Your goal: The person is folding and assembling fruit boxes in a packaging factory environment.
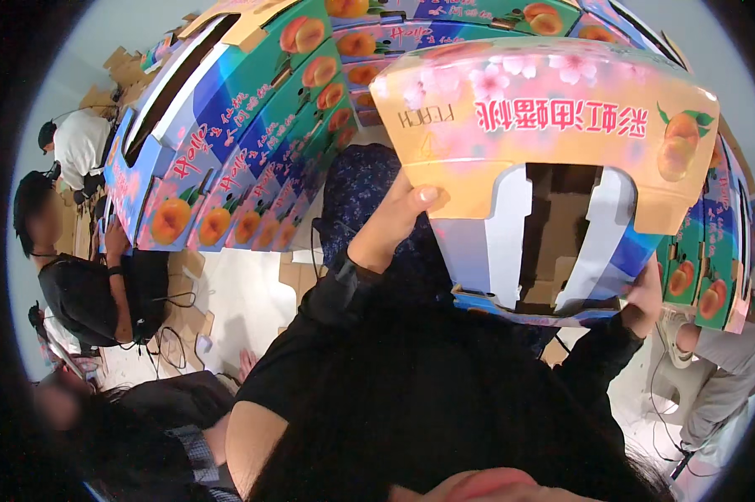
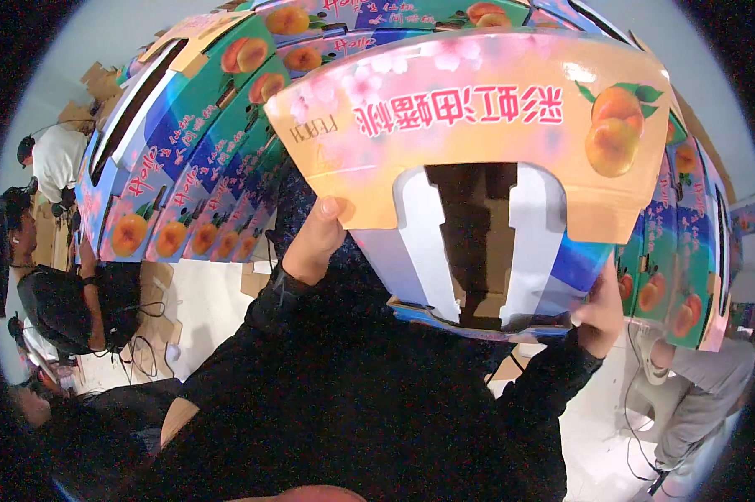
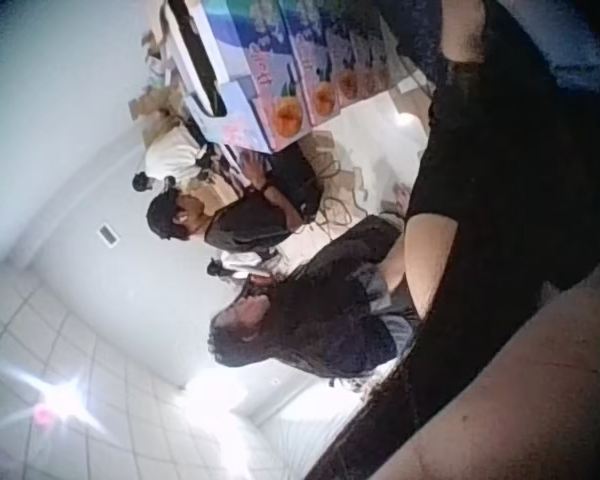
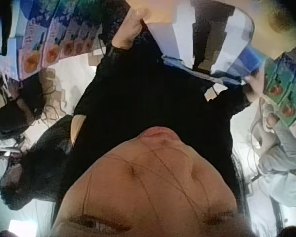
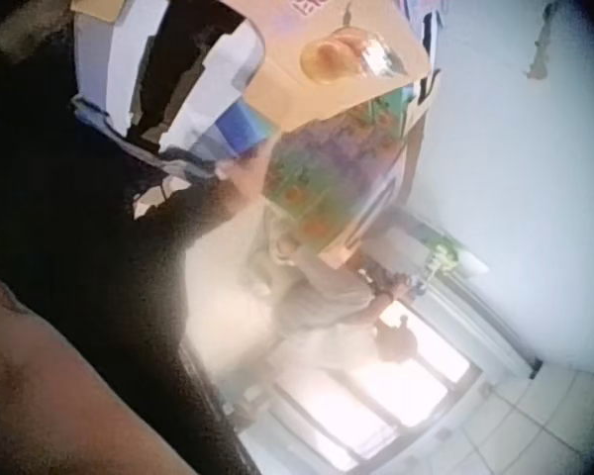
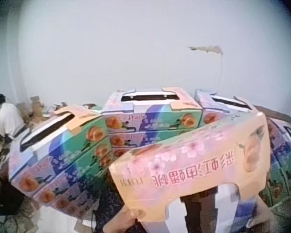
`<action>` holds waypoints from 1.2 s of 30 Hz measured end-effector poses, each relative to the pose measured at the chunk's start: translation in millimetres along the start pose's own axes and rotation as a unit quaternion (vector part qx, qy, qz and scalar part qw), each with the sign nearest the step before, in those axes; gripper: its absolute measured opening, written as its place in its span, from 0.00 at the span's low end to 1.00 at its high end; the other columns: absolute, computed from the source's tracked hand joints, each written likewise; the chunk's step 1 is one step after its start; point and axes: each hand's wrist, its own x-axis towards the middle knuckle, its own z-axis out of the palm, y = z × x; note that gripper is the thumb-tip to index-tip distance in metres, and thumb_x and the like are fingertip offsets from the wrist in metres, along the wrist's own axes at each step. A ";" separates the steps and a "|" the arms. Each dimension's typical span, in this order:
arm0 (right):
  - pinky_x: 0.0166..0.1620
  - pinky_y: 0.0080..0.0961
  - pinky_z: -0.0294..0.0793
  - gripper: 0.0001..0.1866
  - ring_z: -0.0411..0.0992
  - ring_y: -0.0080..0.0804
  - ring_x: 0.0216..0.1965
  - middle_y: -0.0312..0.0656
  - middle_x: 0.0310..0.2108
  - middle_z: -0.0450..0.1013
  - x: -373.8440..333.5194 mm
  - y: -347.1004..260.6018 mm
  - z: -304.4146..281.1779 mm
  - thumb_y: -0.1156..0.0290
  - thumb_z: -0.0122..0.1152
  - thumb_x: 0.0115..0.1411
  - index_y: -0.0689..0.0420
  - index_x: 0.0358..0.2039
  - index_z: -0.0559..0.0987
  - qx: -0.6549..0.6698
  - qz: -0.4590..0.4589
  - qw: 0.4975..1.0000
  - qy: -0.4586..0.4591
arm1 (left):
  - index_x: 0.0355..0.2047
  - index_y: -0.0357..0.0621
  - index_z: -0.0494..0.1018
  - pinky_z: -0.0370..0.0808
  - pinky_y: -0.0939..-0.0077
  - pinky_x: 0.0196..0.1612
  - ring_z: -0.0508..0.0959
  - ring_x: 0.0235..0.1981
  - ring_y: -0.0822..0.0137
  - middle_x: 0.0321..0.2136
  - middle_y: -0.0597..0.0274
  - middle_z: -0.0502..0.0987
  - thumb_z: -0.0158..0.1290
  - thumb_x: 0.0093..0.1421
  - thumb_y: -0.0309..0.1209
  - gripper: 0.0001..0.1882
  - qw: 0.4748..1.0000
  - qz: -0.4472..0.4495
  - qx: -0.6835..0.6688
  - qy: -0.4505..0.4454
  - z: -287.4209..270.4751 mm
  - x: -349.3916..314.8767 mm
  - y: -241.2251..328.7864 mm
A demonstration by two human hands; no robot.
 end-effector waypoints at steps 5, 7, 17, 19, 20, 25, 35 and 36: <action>0.54 0.28 0.64 0.52 0.65 0.34 0.52 0.43 0.52 0.65 0.4 8.0 23.5 0.57 0.68 0.36 0.62 0.61 0.56 -0.016 0.029 0.991 0.129 | 0.62 0.36 0.50 0.56 0.70 0.61 0.60 0.60 0.64 0.58 0.54 0.60 0.49 0.57 0.57 0.45 0.999 -0.019 0.046 -0.004 -2.0 6.3 4.3; 0.54 0.29 0.64 0.52 0.65 0.34 0.52 0.43 0.52 0.65 -0.8 14.9 21.5 0.57 0.68 0.36 0.62 0.61 0.57 -0.023 0.019 0.989 0.143 | 0.63 0.36 0.50 0.55 0.69 0.61 0.59 0.61 0.63 0.59 0.54 0.60 0.48 0.58 0.58 0.45 0.997 -0.035 0.064 0.006 -2.2 5.7 6.5; 0.54 0.33 0.65 0.43 0.66 0.37 0.52 0.44 0.52 0.65 -27.6 72.0 -29.4 0.51 0.60 0.46 0.60 0.59 0.60 0.052 -0.103 0.961 0.253 | 0.65 0.42 0.48 0.53 0.57 0.62 0.62 0.60 0.56 0.60 0.50 0.60 0.20 0.58 0.68 0.48 0.989 -0.127 0.052 -0.052 -12.0 1.5 -4.0; 0.54 0.34 0.65 0.42 0.66 0.37 0.52 0.44 0.52 0.65 -23.6 69.2 -26.6 0.50 0.59 0.47 0.60 0.59 0.61 0.080 -0.157 0.927 0.333 | 0.65 0.42 0.50 0.54 0.58 0.62 0.62 0.59 0.56 0.60 0.50 0.61 0.19 0.59 0.67 0.47 0.985 -0.140 0.087 -0.052 -16.8 -1.5 -6.4; 0.54 0.34 0.65 0.41 0.66 0.37 0.52 0.44 0.52 0.65 -19.6 68.3 -24.9 0.50 0.58 0.47 0.60 0.59 0.61 0.091 -0.180 0.906 0.373 | 0.65 0.42 0.50 0.54 0.58 0.62 0.62 0.59 0.56 0.60 0.50 0.61 0.19 0.59 0.67 0.47 0.985 -0.140 0.087 -0.053 -17.8 -3.0 -6.5; 0.54 0.35 0.64 0.40 0.66 0.39 0.52 0.45 0.52 0.65 4.8 54.9 10.2 0.48 0.56 0.50 0.60 0.58 0.62 0.139 -0.232 0.831 0.486 | 0.65 0.45 0.49 0.54 0.61 0.62 0.61 0.60 0.60 0.60 0.54 0.60 0.34 0.61 0.63 0.42 0.988 -0.108 0.045 -0.105 -22.8 -4.5 -21.5; 0.53 0.36 0.66 0.27 0.67 0.38 0.51 0.45 0.50 0.67 34.4 57.1 98.9 0.56 0.47 0.60 0.60 0.54 0.66 0.338 -0.131 0.861 0.357 | 0.67 0.50 0.25 0.60 0.56 0.59 0.59 0.61 0.56 0.62 0.50 0.55 0.63 0.52 0.31 0.59 0.957 -0.173 0.016 -0.234 19.6 -25.2 -45.8; 0.53 0.36 0.66 0.27 0.67 0.38 0.51 0.45 0.50 0.67 34.3 58.0 107.5 0.56 0.47 0.60 0.60 0.54 0.66 0.338 -0.132 0.861 0.357 | 0.67 0.49 0.25 0.60 0.57 0.59 0.60 0.61 0.56 0.61 0.51 0.55 0.63 0.52 0.30 0.59 0.965 -0.172 0.013 -0.195 21.1 -28.0 -50.4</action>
